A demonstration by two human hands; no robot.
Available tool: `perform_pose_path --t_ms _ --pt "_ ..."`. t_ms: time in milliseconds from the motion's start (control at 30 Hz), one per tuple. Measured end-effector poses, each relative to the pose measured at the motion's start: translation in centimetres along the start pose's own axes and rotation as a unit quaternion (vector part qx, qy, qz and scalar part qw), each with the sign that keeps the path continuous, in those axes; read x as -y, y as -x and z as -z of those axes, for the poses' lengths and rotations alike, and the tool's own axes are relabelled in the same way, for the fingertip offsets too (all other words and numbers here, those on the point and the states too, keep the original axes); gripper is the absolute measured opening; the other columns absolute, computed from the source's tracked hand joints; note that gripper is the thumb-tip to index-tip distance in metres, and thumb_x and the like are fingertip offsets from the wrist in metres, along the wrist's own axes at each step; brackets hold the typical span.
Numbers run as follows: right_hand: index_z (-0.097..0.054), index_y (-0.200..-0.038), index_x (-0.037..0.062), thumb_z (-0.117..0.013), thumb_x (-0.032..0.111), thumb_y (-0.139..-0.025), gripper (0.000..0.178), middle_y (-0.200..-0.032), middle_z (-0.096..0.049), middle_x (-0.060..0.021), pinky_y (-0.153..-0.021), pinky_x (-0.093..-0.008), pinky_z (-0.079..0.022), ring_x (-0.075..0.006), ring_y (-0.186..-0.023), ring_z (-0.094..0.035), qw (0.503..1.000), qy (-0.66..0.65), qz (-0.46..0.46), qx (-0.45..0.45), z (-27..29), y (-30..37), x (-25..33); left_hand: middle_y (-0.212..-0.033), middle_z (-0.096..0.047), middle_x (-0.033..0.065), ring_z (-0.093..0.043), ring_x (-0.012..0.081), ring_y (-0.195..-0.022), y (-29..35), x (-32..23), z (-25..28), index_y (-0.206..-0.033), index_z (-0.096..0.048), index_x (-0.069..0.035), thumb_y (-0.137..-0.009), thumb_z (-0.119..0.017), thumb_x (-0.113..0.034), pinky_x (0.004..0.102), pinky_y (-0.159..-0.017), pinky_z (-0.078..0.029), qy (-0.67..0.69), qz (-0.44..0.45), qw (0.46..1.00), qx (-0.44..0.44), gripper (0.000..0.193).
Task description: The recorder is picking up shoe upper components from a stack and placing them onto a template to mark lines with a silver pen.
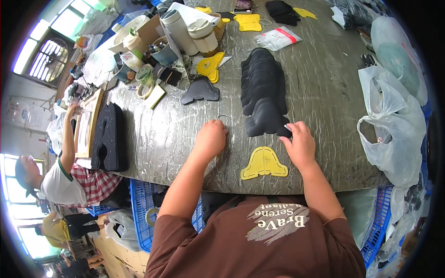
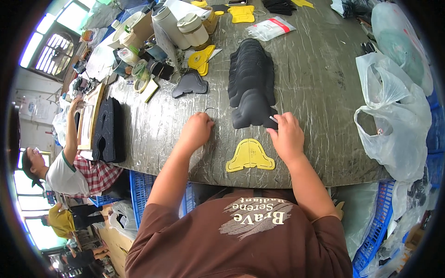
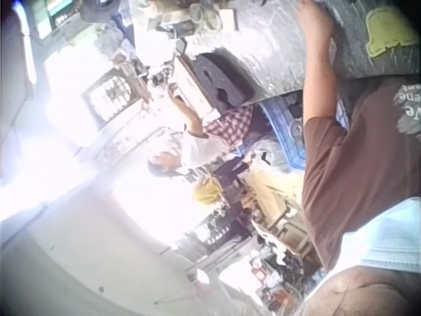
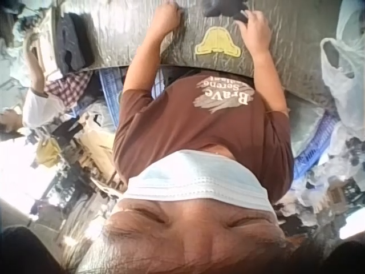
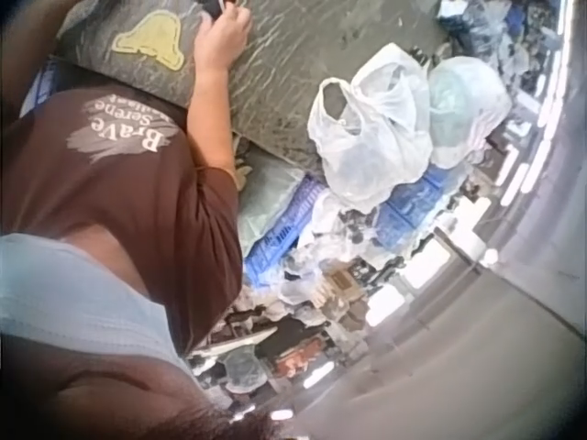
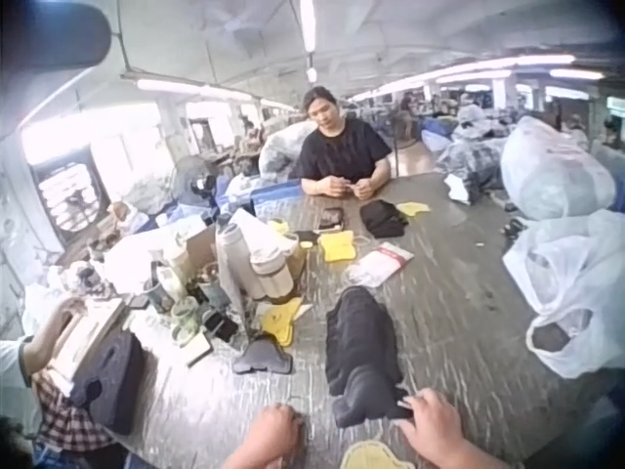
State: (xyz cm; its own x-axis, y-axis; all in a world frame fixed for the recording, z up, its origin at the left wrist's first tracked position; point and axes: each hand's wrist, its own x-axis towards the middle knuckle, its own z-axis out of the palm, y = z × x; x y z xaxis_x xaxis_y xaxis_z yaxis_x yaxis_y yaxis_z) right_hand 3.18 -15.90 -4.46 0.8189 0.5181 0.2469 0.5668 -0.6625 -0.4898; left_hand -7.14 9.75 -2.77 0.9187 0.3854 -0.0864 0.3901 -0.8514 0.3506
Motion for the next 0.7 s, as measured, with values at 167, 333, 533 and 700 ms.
perform_pose_path --t_ms 167,333,533,700 --pt "-0.061 -0.106 0.0067 -0.077 0.02 -0.072 0.04 -0.101 -0.055 -0.0073 -0.078 -0.0396 -0.049 -0.0284 -0.096 -0.058 0.999 -0.011 -0.044 -0.014 0.6 0.0 0.2 -0.088 -0.067 0.0184 -0.066 0.0238 -0.075 -8.0 0.7 5.6 -0.089 -0.065 0.003 -0.087 -0.063 -0.018 0.0355 -0.068 -0.051 0.171 -0.003 0.977 -0.126 0.022" --pt "-0.06 -0.105 0.0071 -0.078 0.02 -0.072 0.04 -0.101 -0.055 -0.0068 -0.077 -0.0399 -0.049 -0.0283 -0.096 -0.058 0.999 -0.006 -0.054 0.002 0.0 -0.2 -0.3 -0.101 -0.064 0.0193 -0.064 0.0309 -0.09 -6.5 -2.2 8.4 -0.112 -0.061 0.002 -0.078 -0.075 -0.029 0.0377 -0.08 -0.051 0.094 -0.013 0.995 -0.019 0.047" --pt "-0.056 -0.1 0.0066 -0.078 0.017 -0.072 0.037 -0.099 -0.056 -0.0078 -0.073 -0.0404 -0.048 -0.0305 -0.09 -0.061 0.998 -0.04 -0.039 -0.025 -0.3 -0.3 0.0 -0.118 -0.054 0.0205 -0.048 0.0363 -0.115 5.4 -7.6 0.5 -0.116 -0.054 0.002 -0.065 -0.083 -0.023 0.0429 -0.093 -0.044 0.038 -0.125 0.983 0.126 0.063" --pt "-0.054 -0.1 0.0074 -0.077 0.015 -0.072 0.037 -0.097 -0.058 -0.0076 -0.071 -0.0404 -0.049 -0.0313 -0.088 -0.062 0.997 -0.054 -0.026 -0.055 -0.4 0.1 -0.2 -0.106 -0.059 0.0194 -0.053 0.037 -0.109 6.1 -8.4 -0.4 -0.113 -0.053 0.001 -0.065 -0.083 -0.018 0.0433 -0.091 -0.045 0.074 -0.064 0.987 0.124 0.06"
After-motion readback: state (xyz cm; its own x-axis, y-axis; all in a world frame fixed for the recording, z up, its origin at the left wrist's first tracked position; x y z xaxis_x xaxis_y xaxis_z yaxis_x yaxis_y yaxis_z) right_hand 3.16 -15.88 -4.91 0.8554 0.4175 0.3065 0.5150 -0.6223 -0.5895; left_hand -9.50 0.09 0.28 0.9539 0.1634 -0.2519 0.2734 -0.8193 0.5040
